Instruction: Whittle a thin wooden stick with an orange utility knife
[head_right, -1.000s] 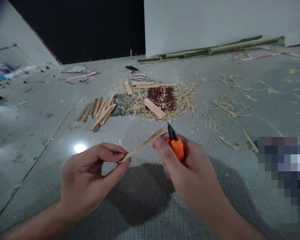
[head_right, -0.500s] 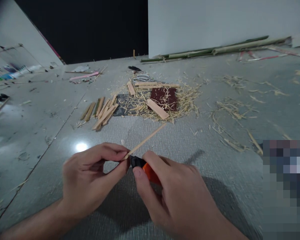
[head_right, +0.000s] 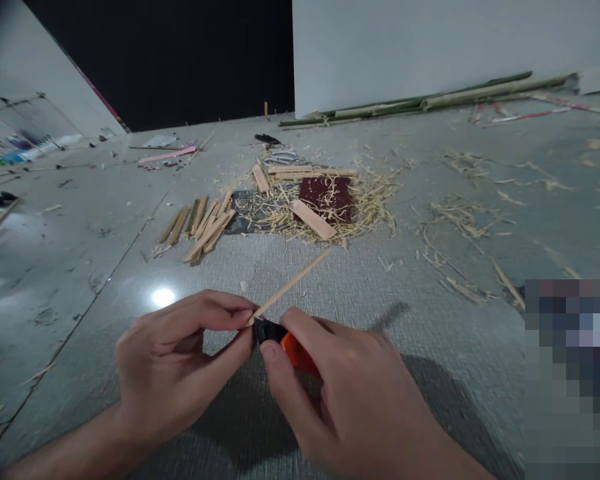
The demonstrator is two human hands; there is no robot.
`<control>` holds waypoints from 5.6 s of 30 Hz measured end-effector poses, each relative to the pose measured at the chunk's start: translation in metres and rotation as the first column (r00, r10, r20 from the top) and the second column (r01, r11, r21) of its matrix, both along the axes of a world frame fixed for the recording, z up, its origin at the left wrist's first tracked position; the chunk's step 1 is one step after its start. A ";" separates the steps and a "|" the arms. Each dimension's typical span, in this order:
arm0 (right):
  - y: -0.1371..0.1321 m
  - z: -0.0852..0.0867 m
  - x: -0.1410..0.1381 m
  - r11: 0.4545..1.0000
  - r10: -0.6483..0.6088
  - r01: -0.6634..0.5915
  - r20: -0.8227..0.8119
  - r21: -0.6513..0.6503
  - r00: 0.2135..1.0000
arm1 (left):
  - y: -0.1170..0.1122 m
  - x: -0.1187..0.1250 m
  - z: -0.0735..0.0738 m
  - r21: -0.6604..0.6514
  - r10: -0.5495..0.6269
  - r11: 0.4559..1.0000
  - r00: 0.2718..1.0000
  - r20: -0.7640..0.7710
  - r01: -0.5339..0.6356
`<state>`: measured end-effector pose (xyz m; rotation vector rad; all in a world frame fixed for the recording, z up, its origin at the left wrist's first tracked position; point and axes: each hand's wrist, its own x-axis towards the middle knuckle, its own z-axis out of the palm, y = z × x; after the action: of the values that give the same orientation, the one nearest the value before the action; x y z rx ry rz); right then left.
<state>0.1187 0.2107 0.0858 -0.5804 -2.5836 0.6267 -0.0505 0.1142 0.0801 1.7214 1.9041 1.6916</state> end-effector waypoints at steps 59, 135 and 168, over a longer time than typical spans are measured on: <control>0.012 -0.008 0.011 0.673 -0.403 0.142 -0.199 -0.726 0.893 | 0.001 -0.005 -0.002 0.005 0.063 0.998 0.990 -0.128 -0.062; 0.038 0.002 0.006 0.513 -0.484 0.169 -0.121 -0.841 0.867 | -0.014 0.001 0.009 0.089 0.049 0.996 0.929 -0.367 -0.017; 0.012 -0.003 0.005 0.505 -0.382 0.190 -0.021 -0.842 0.924 | -0.002 0.006 -0.002 -0.488 -0.182 0.798 0.913 0.364 0.354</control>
<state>0.1238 0.2230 0.0831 -1.1332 -1.7698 1.7095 -0.0443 0.1120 0.0779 1.3387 1.6742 1.0790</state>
